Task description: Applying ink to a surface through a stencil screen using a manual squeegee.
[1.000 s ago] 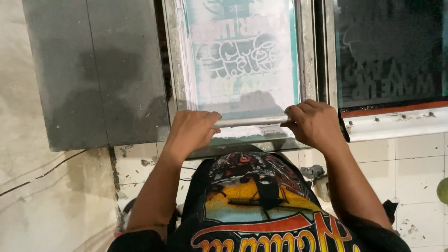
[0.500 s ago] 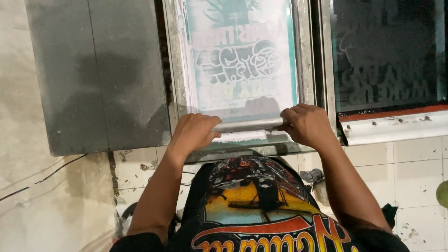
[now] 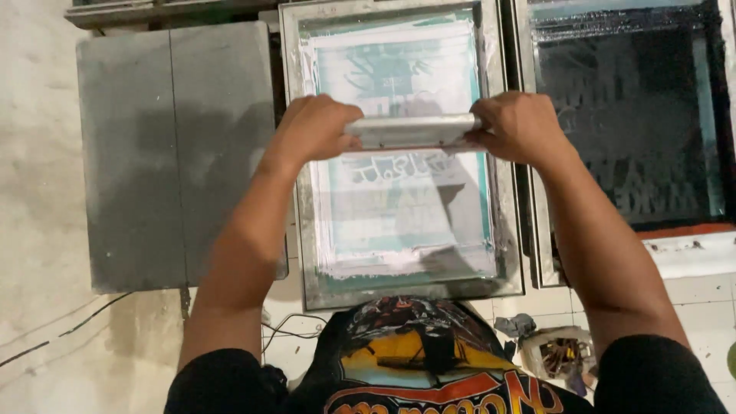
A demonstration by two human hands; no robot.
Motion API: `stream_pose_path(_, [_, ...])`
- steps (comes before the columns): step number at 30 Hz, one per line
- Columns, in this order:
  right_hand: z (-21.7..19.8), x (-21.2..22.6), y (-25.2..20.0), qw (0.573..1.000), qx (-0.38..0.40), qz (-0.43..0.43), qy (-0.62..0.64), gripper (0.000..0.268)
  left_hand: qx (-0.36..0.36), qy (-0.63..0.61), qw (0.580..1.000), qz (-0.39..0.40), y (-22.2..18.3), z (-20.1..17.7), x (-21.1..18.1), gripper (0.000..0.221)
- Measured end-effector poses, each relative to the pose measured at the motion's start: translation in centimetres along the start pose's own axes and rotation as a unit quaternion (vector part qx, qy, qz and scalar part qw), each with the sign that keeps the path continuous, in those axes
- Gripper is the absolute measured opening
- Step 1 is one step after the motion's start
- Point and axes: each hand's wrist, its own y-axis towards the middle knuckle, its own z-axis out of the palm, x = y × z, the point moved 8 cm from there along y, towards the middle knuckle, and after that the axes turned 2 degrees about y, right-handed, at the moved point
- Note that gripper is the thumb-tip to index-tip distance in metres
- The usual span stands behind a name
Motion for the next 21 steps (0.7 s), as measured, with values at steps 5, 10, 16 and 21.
stream_pose_path(5, [2.5,-5.8,10.1,0.994,-0.051,-0.043,-0.084,0.035,-0.041,0.124,0.991,0.027,9.9,-0.6,6.8,0.032])
stream_pose_path(10, [6.8,-10.0,17.4,0.996,0.008,-0.025,-0.081,0.038,0.005,0.080,0.997,-0.015,16.4,-0.7,11.1,0.033])
stream_pose_path(16, [10.8,-12.5,21.3,0.998,0.038,0.001,-0.051,0.042,0.053,0.048,0.996,-0.051,20.5,1.7,14.5,0.024])
stream_pose_path(21, [11.7,-12.5,21.9,0.995,0.026,0.001,-0.101,0.026,-0.018,0.106,0.994,-0.025,22.0,2.9,15.8,0.027])
